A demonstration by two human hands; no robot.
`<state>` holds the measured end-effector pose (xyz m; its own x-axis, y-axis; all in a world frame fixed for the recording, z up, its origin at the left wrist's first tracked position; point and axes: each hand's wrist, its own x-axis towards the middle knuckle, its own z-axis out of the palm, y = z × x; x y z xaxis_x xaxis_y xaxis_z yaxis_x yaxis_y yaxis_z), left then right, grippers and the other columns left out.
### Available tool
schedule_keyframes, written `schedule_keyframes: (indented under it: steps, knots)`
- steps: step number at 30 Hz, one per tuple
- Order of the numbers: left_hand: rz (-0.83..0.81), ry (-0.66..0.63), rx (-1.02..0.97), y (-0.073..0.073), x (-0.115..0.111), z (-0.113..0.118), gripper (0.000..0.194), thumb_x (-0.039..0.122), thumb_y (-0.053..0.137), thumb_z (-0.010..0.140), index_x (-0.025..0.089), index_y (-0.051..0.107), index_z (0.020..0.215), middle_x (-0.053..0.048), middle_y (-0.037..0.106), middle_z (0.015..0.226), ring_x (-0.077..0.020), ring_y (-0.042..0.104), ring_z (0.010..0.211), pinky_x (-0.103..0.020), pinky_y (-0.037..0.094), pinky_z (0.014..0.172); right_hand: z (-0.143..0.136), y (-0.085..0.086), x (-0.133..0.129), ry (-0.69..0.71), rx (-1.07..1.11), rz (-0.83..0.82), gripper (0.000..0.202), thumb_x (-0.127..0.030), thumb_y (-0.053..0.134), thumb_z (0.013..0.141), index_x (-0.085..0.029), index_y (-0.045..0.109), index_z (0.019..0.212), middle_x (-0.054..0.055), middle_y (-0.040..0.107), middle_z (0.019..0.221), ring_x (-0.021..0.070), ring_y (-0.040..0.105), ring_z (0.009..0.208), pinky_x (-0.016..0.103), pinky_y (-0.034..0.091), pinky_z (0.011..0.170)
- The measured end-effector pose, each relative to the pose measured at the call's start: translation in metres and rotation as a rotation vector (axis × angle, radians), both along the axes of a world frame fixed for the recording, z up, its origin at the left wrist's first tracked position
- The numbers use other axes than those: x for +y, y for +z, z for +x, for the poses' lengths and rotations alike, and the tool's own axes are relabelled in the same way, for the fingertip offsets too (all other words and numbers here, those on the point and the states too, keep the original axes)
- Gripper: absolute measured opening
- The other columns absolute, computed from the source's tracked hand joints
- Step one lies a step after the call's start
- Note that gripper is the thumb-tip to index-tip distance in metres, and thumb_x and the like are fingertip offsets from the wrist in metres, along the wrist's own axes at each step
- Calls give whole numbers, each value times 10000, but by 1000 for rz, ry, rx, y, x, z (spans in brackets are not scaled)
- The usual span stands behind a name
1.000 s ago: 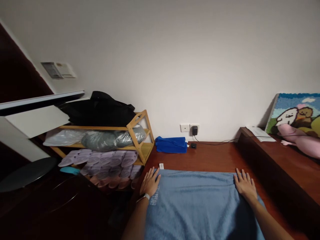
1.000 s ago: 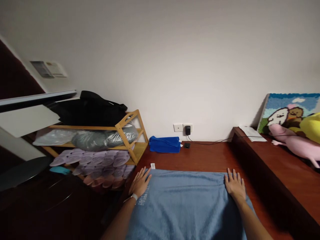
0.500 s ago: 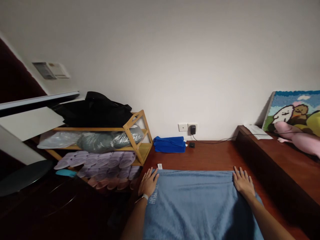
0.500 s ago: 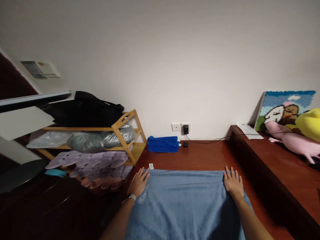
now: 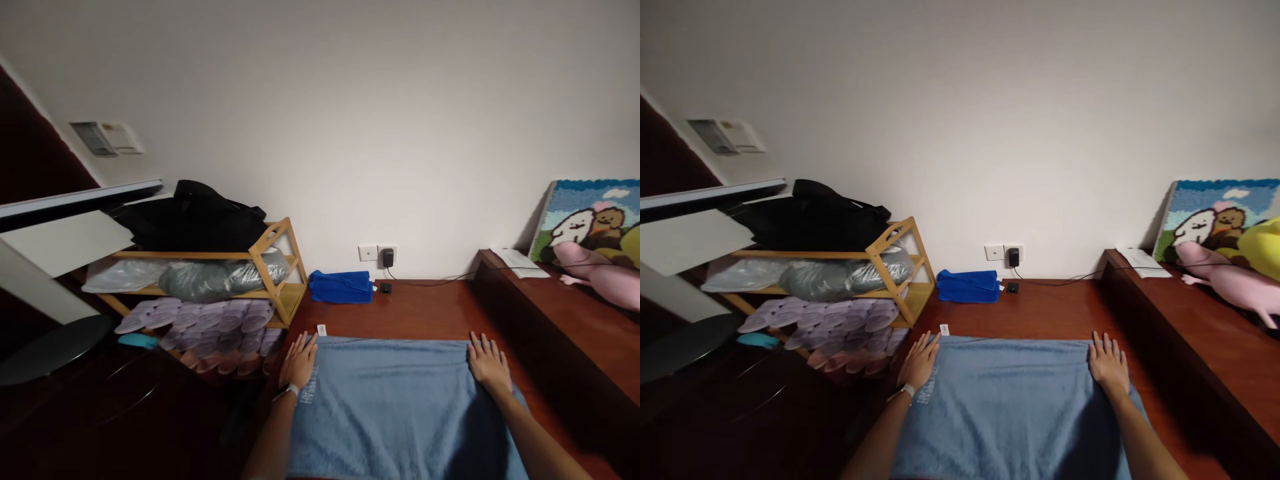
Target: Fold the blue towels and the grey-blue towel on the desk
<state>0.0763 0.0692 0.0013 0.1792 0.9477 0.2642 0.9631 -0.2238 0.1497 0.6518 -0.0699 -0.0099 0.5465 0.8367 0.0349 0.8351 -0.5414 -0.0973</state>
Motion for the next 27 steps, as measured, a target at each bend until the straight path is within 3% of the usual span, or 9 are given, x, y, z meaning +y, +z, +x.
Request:
schedule_keyframes:
  steps: [27]
  knots:
    - [-9, 19, 23, 6, -4, 5, 503, 363, 428, 1032, 285, 487, 1526, -91, 423, 1631, -255, 391, 1503, -468, 307, 1233, 0, 0, 2, -20, -16, -35, 703, -499, 65, 1004, -242, 198, 1645, 68, 249, 1705, 296, 211, 1560, 476, 157, 1248]
